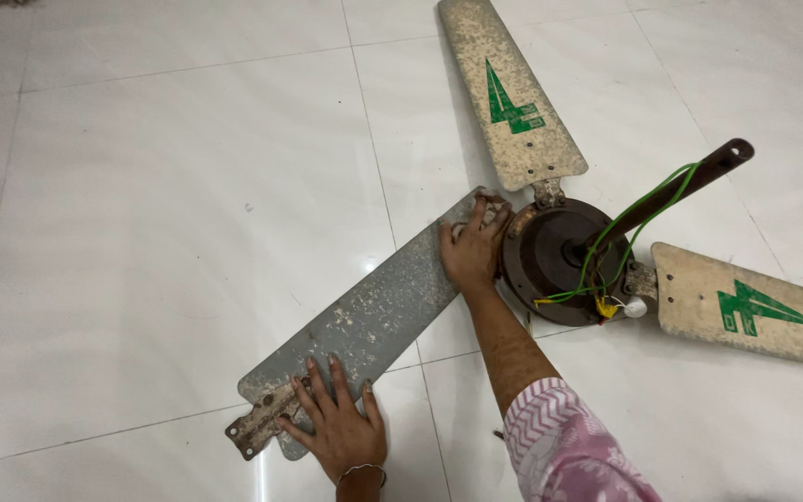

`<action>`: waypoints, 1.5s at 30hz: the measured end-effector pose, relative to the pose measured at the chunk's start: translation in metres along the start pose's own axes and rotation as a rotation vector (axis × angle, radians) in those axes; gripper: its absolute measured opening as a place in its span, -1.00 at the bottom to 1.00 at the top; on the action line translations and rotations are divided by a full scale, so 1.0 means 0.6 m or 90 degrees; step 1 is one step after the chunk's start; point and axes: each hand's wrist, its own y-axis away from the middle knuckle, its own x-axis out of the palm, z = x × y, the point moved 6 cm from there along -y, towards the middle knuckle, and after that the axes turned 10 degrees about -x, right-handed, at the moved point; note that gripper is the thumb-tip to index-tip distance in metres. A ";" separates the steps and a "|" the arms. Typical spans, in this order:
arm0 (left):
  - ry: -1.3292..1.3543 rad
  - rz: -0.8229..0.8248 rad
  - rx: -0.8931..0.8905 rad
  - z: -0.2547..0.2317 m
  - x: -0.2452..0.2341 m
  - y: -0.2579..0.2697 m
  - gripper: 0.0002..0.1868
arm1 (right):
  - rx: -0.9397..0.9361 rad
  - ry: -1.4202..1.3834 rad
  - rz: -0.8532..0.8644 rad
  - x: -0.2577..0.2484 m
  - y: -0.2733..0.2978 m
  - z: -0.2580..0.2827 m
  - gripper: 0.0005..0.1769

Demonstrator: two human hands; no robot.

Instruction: The person uses a screwdriver to loosen and remove screws from a ceiling fan blade, then wipes the blade with a cloth to remove dust and grime. The person repeats the wiping process on both sides of the blade.

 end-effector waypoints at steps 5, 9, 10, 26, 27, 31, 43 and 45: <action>-0.002 0.016 -0.013 0.002 -0.006 0.000 -0.30 | -0.172 0.158 0.138 0.018 0.062 0.079 -0.03; -0.001 0.034 -0.019 0.004 -0.007 0.002 -0.32 | -0.469 0.047 0.201 0.044 0.242 0.172 -0.13; -0.003 0.041 -0.020 0.005 -0.005 0.004 -0.31 | -0.548 0.034 0.201 0.043 0.278 0.187 -0.18; -0.010 0.017 -0.013 -0.001 -0.009 0.000 -0.30 | -0.101 0.126 0.090 0.035 -0.083 -0.002 -0.05; -0.012 0.020 -0.016 0.002 -0.008 0.002 -0.29 | -0.116 0.142 0.100 0.037 -0.074 0.003 -0.05; 0.006 -0.005 -0.008 -0.002 -0.010 -0.001 -0.30 | -0.227 0.180 0.169 0.042 0.008 0.047 -0.17; -0.007 0.024 -0.009 0.001 -0.004 0.004 -0.29 | -0.162 0.034 0.263 0.001 0.130 0.065 -0.32; -0.015 0.021 -0.007 0.003 -0.006 0.004 -0.29 | -0.116 -0.004 0.121 -0.008 0.059 0.029 -0.23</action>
